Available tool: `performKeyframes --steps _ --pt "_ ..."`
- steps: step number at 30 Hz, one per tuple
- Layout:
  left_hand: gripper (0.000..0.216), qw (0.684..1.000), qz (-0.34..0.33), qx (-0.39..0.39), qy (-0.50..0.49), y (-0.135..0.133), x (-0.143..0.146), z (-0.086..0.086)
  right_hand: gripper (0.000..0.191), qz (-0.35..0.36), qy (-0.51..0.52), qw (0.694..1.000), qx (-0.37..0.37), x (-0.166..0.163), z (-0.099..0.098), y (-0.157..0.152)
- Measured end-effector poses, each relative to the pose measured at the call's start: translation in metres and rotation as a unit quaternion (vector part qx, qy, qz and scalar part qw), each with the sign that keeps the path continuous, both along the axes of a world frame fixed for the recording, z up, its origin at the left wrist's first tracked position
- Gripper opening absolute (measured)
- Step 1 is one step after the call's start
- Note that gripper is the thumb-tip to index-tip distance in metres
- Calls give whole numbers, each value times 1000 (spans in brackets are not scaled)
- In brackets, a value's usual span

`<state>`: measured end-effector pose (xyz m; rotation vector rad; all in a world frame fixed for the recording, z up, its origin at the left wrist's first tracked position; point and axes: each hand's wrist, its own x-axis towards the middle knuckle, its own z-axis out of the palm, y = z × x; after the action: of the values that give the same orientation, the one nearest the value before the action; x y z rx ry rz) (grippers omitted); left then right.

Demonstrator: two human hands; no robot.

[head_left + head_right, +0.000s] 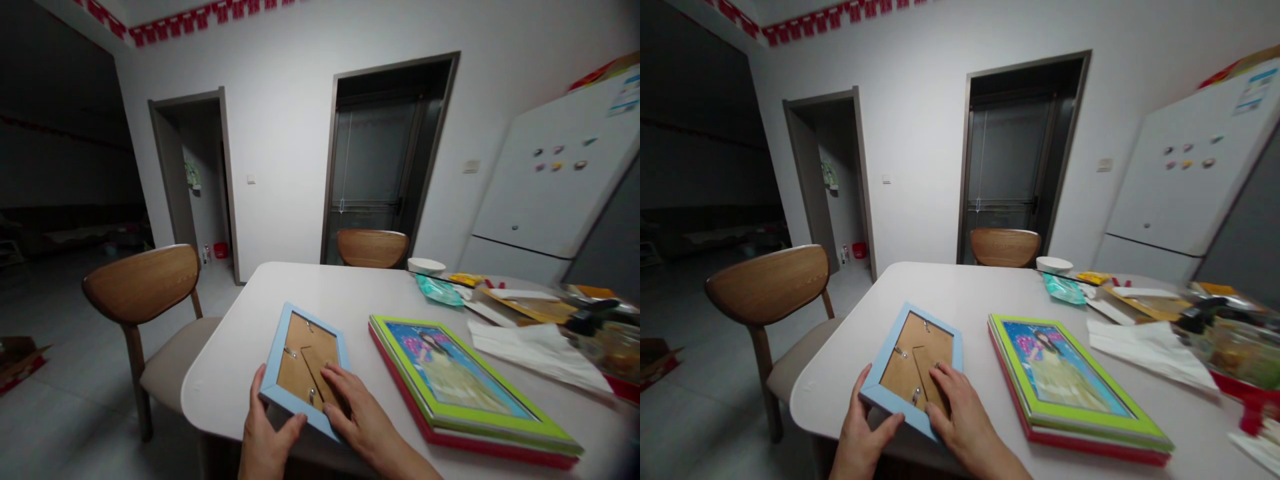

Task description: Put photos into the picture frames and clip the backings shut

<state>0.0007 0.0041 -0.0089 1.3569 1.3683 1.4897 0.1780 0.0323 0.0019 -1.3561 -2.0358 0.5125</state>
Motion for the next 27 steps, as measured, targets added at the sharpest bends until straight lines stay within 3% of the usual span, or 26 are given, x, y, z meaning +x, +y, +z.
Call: performKeyframes --steps 4,8,11,19,27 --pt "69 988 12 -14 153 2 -13 -8 46 -14 -61 998 -1 2 4 2" --pt "59 941 -21 -27 337 1 -19 -9 43 -27 -121 992 -1 8 4 -1" --pt "52 908 -63 -2 413 1 -20 -5 42 -13 -135 991 -1 15 6 -5" --pt "66 891 -142 28 429 17 -10 22 32 -23 -151 988 24 21 15 20" --pt "51 892 -180 23 414 21 -10 16 25 -55 -207 977 19 15 18 40"
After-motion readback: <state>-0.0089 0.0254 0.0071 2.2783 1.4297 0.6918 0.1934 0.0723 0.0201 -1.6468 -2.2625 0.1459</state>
